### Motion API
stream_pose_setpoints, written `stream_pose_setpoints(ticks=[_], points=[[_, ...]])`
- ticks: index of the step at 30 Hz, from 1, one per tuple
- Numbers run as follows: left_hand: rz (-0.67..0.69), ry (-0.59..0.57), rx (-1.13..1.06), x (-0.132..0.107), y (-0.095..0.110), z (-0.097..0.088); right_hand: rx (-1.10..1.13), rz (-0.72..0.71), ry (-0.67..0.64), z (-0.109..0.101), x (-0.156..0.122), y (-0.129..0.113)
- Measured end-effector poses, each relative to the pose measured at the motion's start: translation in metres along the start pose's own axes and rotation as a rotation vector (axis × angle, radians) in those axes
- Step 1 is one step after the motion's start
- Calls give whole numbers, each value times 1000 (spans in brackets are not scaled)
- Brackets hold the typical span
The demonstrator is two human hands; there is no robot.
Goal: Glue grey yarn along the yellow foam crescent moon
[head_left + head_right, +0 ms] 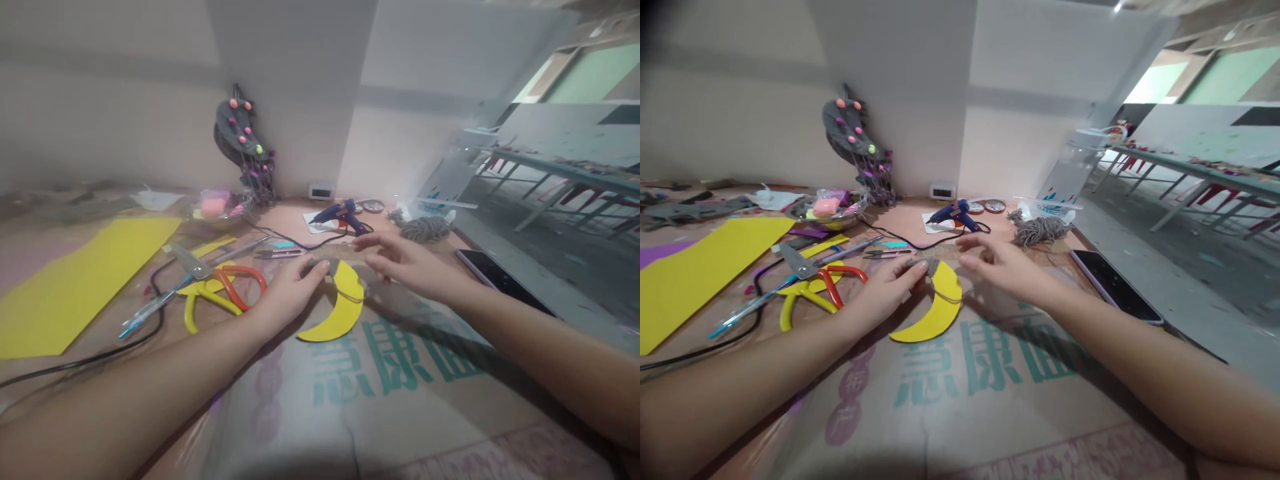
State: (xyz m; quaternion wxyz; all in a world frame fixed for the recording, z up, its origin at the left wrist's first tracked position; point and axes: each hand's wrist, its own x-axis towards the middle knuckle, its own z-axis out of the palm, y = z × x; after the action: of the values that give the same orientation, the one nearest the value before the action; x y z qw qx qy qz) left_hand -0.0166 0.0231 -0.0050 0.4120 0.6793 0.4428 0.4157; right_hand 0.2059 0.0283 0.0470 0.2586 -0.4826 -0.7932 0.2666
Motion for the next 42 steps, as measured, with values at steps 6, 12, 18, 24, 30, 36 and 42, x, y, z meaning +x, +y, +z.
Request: stream_pose_setpoints(ticks=[6, 12, 18, 24, 30, 36, 42], points=[[-47, 27, 5, -2, 4, -1, 294, 272, -356, 17, -22, 0], [-30, 20, 66, -2, 5, -1, -55, -22, -99, 13, -23, -7], [27, -55, 152, -3, 5, 0, -217, -271, 10, 29, -34, -20], [70, -178, 256, -6, 4, 1, -114, -261, 206, 30, -22, -17], [-7, -113, 155, -5, 5, 0, -137, -68, 268, 17, -18, 0], [-42, -79, 91, -2, 4, -2, -86, -45, 225, 24, -14, 20], [-56, -96, 66, -3, 2, -2, -100, -127, 204, 27, -9, 29]])
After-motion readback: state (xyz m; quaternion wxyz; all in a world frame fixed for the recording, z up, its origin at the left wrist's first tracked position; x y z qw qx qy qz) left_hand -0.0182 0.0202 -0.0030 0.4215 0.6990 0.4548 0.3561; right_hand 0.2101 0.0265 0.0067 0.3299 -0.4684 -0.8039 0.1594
